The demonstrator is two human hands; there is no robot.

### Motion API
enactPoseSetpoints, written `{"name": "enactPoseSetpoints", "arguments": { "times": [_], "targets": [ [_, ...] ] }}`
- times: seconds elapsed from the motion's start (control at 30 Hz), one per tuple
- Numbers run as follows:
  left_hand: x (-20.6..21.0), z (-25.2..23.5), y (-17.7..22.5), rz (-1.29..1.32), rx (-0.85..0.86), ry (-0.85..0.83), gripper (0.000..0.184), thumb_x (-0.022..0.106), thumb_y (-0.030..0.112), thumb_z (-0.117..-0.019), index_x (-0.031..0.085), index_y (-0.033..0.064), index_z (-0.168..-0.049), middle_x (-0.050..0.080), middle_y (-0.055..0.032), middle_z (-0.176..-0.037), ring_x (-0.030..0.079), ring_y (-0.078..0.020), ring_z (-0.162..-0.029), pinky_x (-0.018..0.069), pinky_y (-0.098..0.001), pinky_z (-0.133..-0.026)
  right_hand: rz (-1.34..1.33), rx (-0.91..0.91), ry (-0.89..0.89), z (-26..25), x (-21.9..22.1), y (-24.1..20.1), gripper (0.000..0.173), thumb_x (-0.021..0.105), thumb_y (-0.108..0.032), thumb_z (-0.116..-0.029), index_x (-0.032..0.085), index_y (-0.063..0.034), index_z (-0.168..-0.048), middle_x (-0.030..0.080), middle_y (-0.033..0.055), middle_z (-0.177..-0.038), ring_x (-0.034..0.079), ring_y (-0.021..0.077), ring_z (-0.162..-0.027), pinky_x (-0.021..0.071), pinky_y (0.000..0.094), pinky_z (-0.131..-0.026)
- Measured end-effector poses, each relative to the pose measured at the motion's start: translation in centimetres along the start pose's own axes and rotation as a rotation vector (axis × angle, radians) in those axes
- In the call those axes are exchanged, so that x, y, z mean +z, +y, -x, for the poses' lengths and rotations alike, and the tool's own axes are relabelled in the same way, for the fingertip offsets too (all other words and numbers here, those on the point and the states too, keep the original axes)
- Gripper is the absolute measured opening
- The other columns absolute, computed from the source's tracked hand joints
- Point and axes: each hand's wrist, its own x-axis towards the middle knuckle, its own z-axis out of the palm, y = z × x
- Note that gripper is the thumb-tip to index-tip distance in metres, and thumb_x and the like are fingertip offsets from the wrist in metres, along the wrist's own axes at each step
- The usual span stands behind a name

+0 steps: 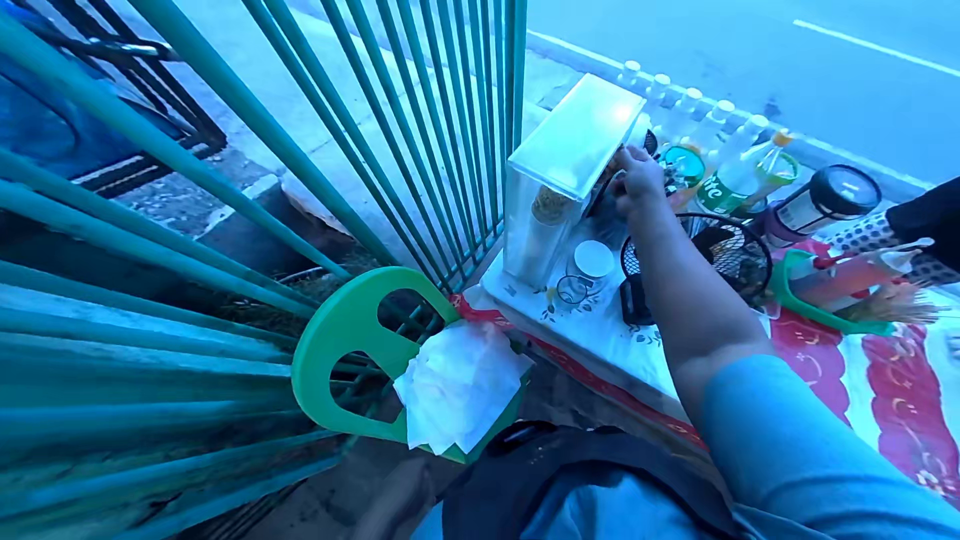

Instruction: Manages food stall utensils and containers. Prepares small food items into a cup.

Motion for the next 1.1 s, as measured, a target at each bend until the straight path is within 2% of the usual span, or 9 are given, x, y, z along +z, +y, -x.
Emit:
{"name": "enactPoseSetpoints", "arguments": {
  "times": [0.2, 0.37, 0.5, 0.6, 0.7, 0.77, 0.87, 1.0, 1.1],
  "targets": [
    [-12.3, 1.8, 10.7, 0.039, 0.308, 0.275, 0.046, 0.061, 0.032, -0.1024, 0.059, 0.0042, -0.138, 0.062, -0.0208, -0.135, 0.061, -0.0387, -0.124, 0.0468, -0.0588, -0.107, -0.341, 0.039, 0.119, 1.4, 0.2, -0.2, 0.023, 0.05, -0.022, -0.1092, 0.054, -0.0092, -0.128, 0.054, 0.0043, -0.097, 0.051, 0.0091, -0.067, 0.0463, 0.0221, -0.057],
    [-14.9, 2.4, 19.1, -0.009, 0.599, 0.296, 0.044, 0.057, 0.033, -0.1039, 0.058, 0.0065, -0.139, 0.06, -0.0165, -0.139, 0.06, -0.0318, -0.125, 0.047, -0.0501, -0.108, -0.509, 0.105, 0.25, 2.2, -0.1, -0.6, 0.02, 0.054, -0.022, -0.1072, 0.053, -0.0102, -0.123, 0.051, 0.0046, -0.094, 0.048, 0.0084, -0.061, 0.0447, 0.0208, -0.052],
    [-13.8, 3.0, 21.1, 0.173, 0.788, 0.36, 0.045, 0.062, 0.032, -0.1006, 0.059, 0.0067, -0.137, 0.062, -0.0149, -0.135, 0.065, -0.0253, -0.118, 0.0546, -0.0424, -0.099, -0.187, -0.134, 0.199, 4.6, -2.5, -2.2, 0.036, 0.053, -0.019, -0.1077, 0.05, -0.0056, -0.141, 0.058, 0.0081, -0.107, 0.051, 0.0091, -0.067, 0.046, 0.0239, -0.057],
    [-13.5, 3.8, 22.2, 0.35, 0.972, 0.64, 0.061, 0.072, 0.036, -0.0922, 0.054, 0.0009, -0.139, 0.06, -0.0191, -0.133, 0.065, -0.0235, -0.112, 0.058, -0.0399, -0.09, 0.12, -0.361, 0.045, 9.9, -6.4, -2.9, 0.044, 0.053, -0.016, -0.1063, 0.046, -0.004, -0.148, 0.063, 0.0093, -0.117, 0.055, 0.0079, -0.066, 0.0484, 0.0247, -0.055],
    [-14.0, 5.4, 25.3, 0.394, 1.12, 0.8, 0.088, 0.081, 0.048, -0.082, 0.045, -0.001, -0.145, 0.049, -0.0251, -0.147, 0.056, -0.0288, -0.13, 0.0535, -0.0443, -0.101, 0.445, -0.42, -0.263, 17.5, -10.5, -1.4, 0.048, 0.059, -0.007, -0.1012, 0.049, -0.0022, -0.148, 0.062, 0.0135, -0.136, 0.068, 0.0119, -0.089, 0.0599, 0.0302, -0.074],
    [-13.7, 6.2, 28.1, 0.376, 1.163, 0.663, 0.106, 0.086, 0.052, -0.0752, 0.034, 0.0039, -0.154, 0.041, -0.0218, -0.156, 0.05, -0.0263, -0.138, 0.0493, -0.0449, -0.108, 0.504, -0.277, -0.404, 21.6, -12.5, 1.1, 0.047, 0.064, -0.007, -0.0988, 0.054, -0.0066, -0.145, 0.067, 0.0147, -0.125, 0.066, 0.0149, -0.075, 0.0589, 0.0341, -0.064],
    [-11.4, 6.2, 31.3, 0.458, 1.039, 0.089, 0.115, 0.091, 0.04, -0.07, 0.023, 0.0102, -0.158, 0.056, -0.0067, -0.141, 0.062, -0.0111, -0.121, 0.0559, -0.0329, -0.101, 0.369, 0.0, -0.464, 24.4, -16.2, 3.7, 0.043, 0.059, -0.014, -0.1031, 0.054, -0.0092, -0.145, 0.067, 0.0123, -0.12, 0.058, 0.0088, -0.066, 0.0515, 0.0268, -0.059],
    [-4.7, 4.3, 31.2, 0.499, 0.856, -0.593, 0.11, 0.085, 0.053, -0.0736, 0.027, 0.0027, -0.153, 0.061, -0.0103, -0.14, 0.067, -0.0237, -0.118, 0.0581, -0.0415, -0.098, 0.144, 0.217, -0.311, 27.2, -23.8, 4.7, 0.039, 0.055, -0.017, -0.1064, 0.054, -0.0083, -0.144, 0.068, 0.0063, -0.107, 0.053, 0.0039, -0.063, 0.0451, 0.0204, -0.055],
    [-0.2, 4.8, 34.2, 0.765, 0.907, -0.717, 0.121, 0.089, 0.055, -0.0704, 0.018, 0.0081, -0.156, 0.054, -0.0151, -0.146, 0.062, -0.0328, -0.125, 0.0571, -0.0521, -0.1, 0.149, 0.319, -0.246, 30.8, -29.6, 5.6, 0.039, 0.058, -0.02, -0.1052, 0.051, -0.0057, -0.141, 0.069, 0.0059, -0.107, 0.059, 0.0042, -0.066, 0.0475, 0.0204, -0.056]
  ]
}}
